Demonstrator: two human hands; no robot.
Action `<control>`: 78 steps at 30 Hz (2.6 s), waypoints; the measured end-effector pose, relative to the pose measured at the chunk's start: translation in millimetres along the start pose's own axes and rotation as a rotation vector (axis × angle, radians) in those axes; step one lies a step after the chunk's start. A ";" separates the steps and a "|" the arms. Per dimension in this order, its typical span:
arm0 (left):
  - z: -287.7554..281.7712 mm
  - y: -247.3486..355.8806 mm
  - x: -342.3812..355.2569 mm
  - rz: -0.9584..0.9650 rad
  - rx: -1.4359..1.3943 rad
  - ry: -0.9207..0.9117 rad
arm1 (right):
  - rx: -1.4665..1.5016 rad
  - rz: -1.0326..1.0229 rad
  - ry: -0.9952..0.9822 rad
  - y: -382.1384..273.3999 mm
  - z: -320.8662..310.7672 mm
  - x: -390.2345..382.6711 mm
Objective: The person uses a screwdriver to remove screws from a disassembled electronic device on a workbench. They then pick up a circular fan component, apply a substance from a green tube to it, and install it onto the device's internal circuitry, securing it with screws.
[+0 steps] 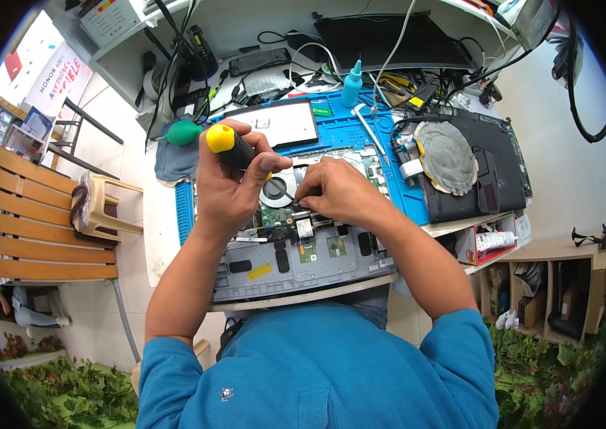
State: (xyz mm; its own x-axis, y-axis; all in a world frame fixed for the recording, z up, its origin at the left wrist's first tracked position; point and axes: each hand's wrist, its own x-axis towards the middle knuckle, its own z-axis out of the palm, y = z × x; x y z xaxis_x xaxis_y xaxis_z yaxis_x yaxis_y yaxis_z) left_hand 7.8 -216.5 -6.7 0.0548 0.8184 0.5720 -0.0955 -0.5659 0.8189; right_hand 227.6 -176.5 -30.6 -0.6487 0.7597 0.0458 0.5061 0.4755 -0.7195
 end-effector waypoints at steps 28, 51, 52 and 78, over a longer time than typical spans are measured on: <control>-15.8 56.5 50.7 0.158 0.653 -0.463 | -0.017 0.011 -0.034 -3.1 -9.1 -6.7; 11.0 108.8 110.4 0.060 1.159 -0.997 | -0.245 -0.186 0.049 5.8 1.4 -6.3; 19.2 109.8 107.2 -0.036 1.312 -0.945 | -0.239 -0.185 0.048 6.7 1.0 -6.1; 15.1 112.3 93.5 0.058 1.200 -0.889 | -0.231 -0.133 0.017 9.0 -2.1 -10.2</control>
State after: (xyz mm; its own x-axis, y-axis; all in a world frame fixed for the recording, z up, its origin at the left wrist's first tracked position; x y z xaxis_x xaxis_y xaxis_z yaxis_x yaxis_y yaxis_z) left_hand 17.2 -205.1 139.5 0.6935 0.7155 0.0843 0.7096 -0.6986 0.0920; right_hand 240.0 -179.0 -36.1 -0.7096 0.6900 0.1427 0.5343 0.6590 -0.5295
